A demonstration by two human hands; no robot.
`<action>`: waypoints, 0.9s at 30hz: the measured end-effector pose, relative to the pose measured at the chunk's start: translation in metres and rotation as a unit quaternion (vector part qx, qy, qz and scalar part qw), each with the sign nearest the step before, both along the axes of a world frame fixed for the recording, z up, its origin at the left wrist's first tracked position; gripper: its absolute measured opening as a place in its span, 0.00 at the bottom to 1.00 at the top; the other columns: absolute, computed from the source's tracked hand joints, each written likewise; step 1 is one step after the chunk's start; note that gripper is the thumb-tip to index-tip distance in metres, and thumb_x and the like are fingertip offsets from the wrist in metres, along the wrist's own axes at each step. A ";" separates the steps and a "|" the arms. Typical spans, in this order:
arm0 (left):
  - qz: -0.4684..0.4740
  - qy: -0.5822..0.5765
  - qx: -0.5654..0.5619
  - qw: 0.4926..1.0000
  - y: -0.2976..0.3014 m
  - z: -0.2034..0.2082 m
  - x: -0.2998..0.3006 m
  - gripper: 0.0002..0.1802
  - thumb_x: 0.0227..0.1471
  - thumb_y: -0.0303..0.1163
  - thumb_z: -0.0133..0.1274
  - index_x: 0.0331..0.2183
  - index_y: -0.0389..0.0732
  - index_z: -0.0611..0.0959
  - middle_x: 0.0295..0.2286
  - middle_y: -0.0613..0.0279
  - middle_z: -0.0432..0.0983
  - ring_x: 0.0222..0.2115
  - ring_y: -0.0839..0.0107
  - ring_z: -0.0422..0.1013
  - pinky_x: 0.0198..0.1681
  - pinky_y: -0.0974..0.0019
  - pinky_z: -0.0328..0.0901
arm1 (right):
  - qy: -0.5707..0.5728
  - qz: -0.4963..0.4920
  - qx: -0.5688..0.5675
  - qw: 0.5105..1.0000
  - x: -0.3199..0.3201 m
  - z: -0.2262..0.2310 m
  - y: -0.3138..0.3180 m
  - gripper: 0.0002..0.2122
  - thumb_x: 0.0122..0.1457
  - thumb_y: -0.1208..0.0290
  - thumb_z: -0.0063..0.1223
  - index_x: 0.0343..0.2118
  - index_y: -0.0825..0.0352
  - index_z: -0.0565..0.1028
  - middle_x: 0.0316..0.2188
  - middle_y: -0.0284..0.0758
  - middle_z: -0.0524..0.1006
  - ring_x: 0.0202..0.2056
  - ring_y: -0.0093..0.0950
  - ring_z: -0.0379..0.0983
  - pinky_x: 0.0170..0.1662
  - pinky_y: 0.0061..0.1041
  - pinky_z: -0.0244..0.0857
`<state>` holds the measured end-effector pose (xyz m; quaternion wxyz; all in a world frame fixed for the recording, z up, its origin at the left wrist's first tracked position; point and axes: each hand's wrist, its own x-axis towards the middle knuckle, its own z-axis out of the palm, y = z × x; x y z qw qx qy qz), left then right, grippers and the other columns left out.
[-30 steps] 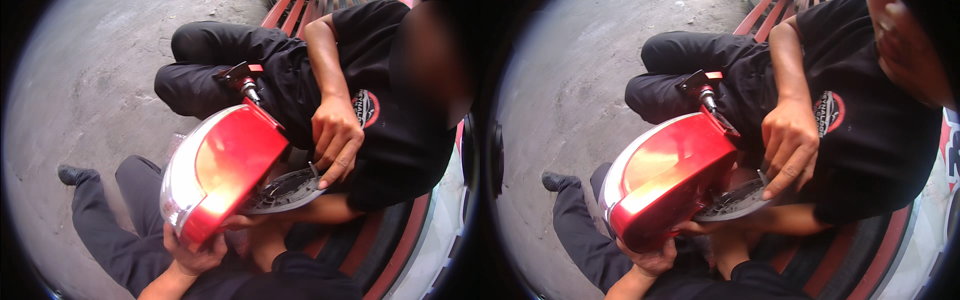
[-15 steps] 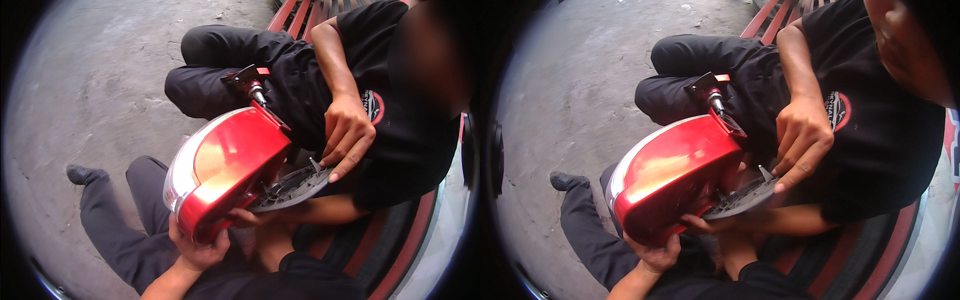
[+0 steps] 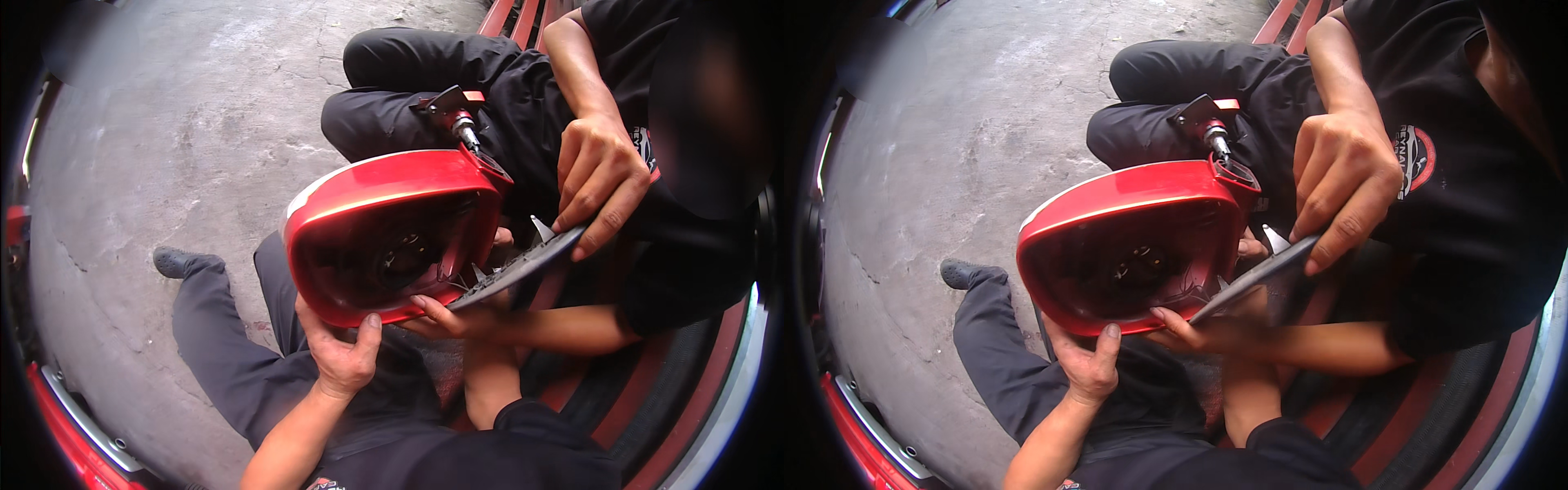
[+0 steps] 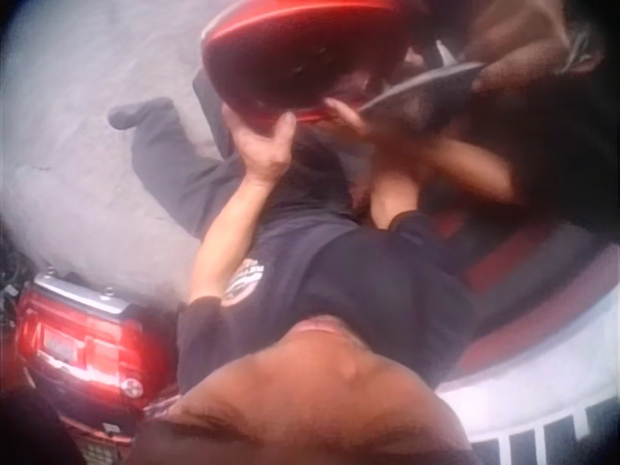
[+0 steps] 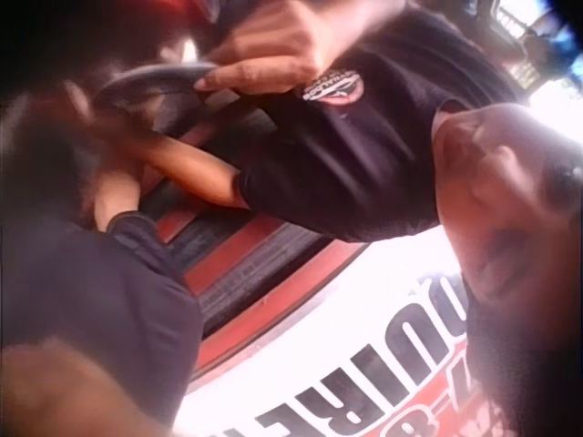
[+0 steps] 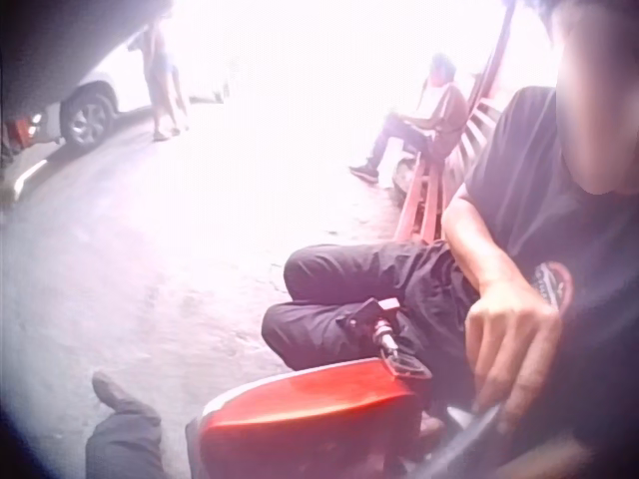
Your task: The person disassembles a red car side mirror, removes the internal bulb and reflector, and reassembles the unit. They then walk toward a red car and hand the mirror to another person.
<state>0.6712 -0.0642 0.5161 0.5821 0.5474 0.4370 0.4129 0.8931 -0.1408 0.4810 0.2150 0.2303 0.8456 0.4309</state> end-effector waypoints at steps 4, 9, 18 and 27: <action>-0.015 -0.026 -0.045 0.999 0.006 0.003 -0.002 0.44 0.52 0.23 0.58 0.65 0.35 0.55 0.55 0.51 0.63 0.54 0.63 0.67 0.58 0.62 0.64 | -0.051 0.045 -0.028 0.997 -0.002 0.007 0.002 0.38 0.65 0.55 0.53 0.71 0.67 0.49 0.70 0.40 0.52 0.70 0.34 0.52 0.70 0.39 0.62; -0.002 -0.026 -0.047 0.999 0.008 0.002 -0.003 0.42 0.51 0.22 0.58 0.64 0.33 0.59 0.55 0.51 0.66 0.55 0.63 0.67 0.58 0.62 0.64 | -0.022 -0.005 0.023 0.999 -0.008 0.007 -0.001 0.38 0.66 0.54 0.52 0.71 0.66 0.48 0.71 0.38 0.52 0.71 0.34 0.52 0.70 0.39 0.62; 0.009 -0.004 -0.050 0.999 0.008 -0.001 -0.008 0.39 0.50 0.23 0.58 0.62 0.32 0.63 0.53 0.49 0.69 0.53 0.61 0.68 0.60 0.61 0.62 | -0.001 -0.121 -0.023 0.992 -0.037 0.027 -0.002 0.27 0.68 0.65 0.40 0.69 0.66 0.57 0.68 0.34 0.58 0.68 0.29 0.58 0.71 0.38 0.60; 0.019 0.002 -0.053 0.998 0.010 0.005 -0.015 0.37 0.50 0.25 0.58 0.60 0.32 0.65 0.51 0.50 0.71 0.51 0.63 0.69 0.59 0.62 0.62 | 0.028 -0.001 -0.114 0.993 -0.022 0.031 -0.001 0.25 0.71 0.64 0.36 0.69 0.65 0.59 0.71 0.31 0.57 0.72 0.26 0.50 0.76 0.35 0.41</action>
